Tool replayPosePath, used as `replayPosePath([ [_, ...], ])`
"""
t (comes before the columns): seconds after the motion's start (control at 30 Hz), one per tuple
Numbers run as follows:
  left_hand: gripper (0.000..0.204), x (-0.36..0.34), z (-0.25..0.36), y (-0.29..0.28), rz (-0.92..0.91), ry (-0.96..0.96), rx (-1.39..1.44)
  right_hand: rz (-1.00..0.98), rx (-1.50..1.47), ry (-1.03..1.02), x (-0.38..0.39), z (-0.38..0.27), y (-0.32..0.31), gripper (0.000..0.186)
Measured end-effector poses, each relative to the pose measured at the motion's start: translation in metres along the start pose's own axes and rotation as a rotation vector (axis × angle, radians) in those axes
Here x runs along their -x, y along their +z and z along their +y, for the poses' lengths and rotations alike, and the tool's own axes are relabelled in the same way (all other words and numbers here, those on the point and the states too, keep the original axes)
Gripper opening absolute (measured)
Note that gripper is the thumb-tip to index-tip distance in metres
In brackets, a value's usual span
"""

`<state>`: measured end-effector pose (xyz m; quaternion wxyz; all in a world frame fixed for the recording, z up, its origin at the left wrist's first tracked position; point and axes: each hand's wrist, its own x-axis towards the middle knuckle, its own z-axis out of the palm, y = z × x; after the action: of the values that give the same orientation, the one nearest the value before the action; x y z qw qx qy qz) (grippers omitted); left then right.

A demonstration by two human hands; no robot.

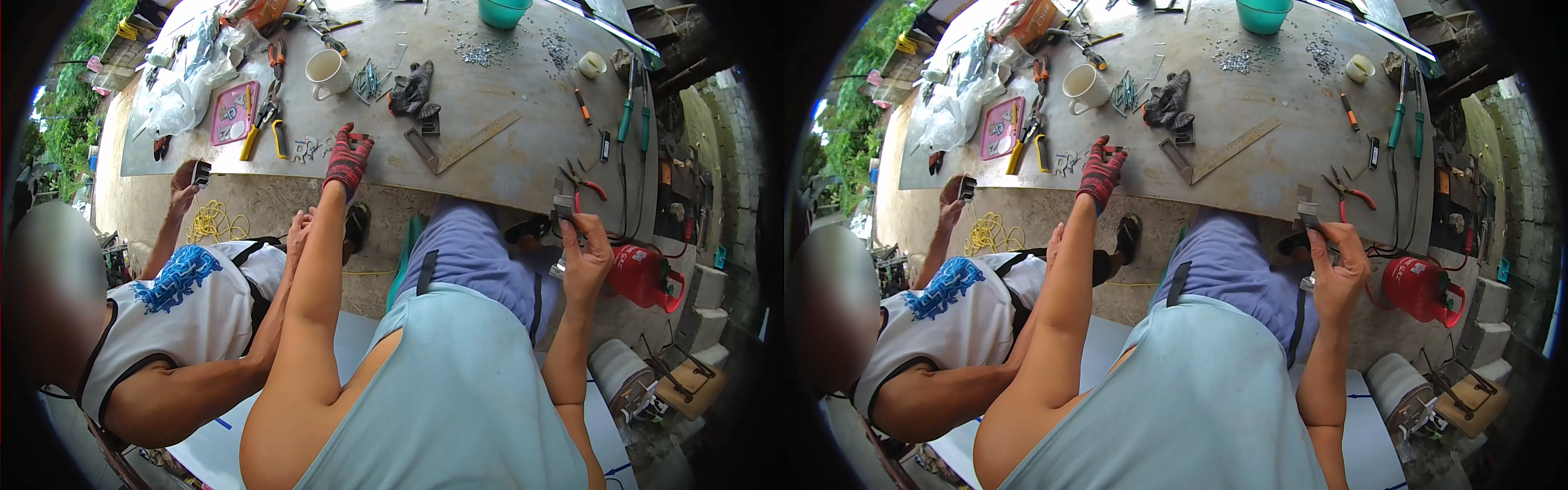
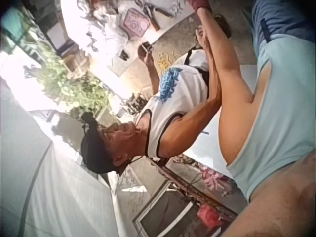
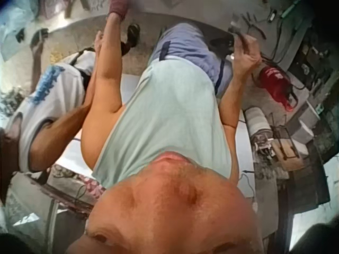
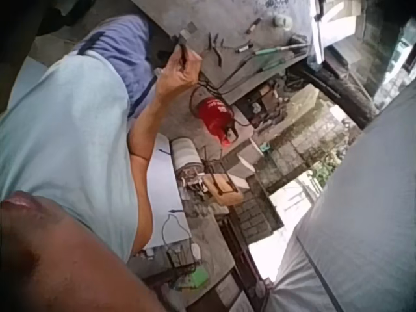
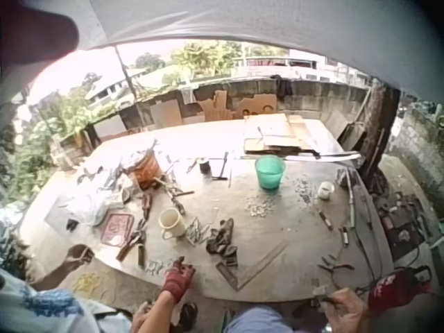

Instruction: Soldering small metal components and using pliers to adjust them on a work table.

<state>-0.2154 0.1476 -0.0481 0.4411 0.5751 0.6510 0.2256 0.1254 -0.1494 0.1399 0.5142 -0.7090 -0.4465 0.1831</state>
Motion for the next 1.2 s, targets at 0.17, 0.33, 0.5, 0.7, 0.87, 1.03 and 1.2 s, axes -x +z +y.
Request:
replayPosePath([
  [0.17, 0.051, -0.001, 0.022, -0.022, -0.352, -0.379, 0.521, 0.019, 0.0, 0.006, -0.001, -0.001, 0.0, 0.011],
  [0.33, 0.049, -0.008, 0.027, -0.033, -0.476, -0.374, 0.617, 0.028, 0.006, 0.024, -0.001, -0.002, 0.001, 0.011],
  [0.5, 0.052, -0.006, 0.03, -0.033, -0.439, -0.405, 0.629, 0.024, -0.007, 0.017, -0.002, -0.004, 0.003, 0.011],
  [0.7, 0.034, -0.022, 0.006, -0.03, -0.417, -0.444, 0.72, 0.006, -0.019, 0.018, -0.001, -0.001, 0.001, 0.011],
  [0.87, 0.028, -0.025, -0.003, -0.027, -0.323, -0.434, 0.531, 0.008, -0.035, 0.011, 0.0, 0.0, 0.001, 0.011],
  [1.03, 0.03, -0.019, 0.004, -0.026, -0.333, -0.391, 0.45, 0.002, -0.028, -0.011, -0.001, -0.001, 0.002, 0.011],
  [1.2, 0.034, -0.02, 0.005, -0.028, -0.344, -0.389, 0.419, 0.028, -0.043, 0.008, -0.002, -0.003, 0.003, 0.011],
])
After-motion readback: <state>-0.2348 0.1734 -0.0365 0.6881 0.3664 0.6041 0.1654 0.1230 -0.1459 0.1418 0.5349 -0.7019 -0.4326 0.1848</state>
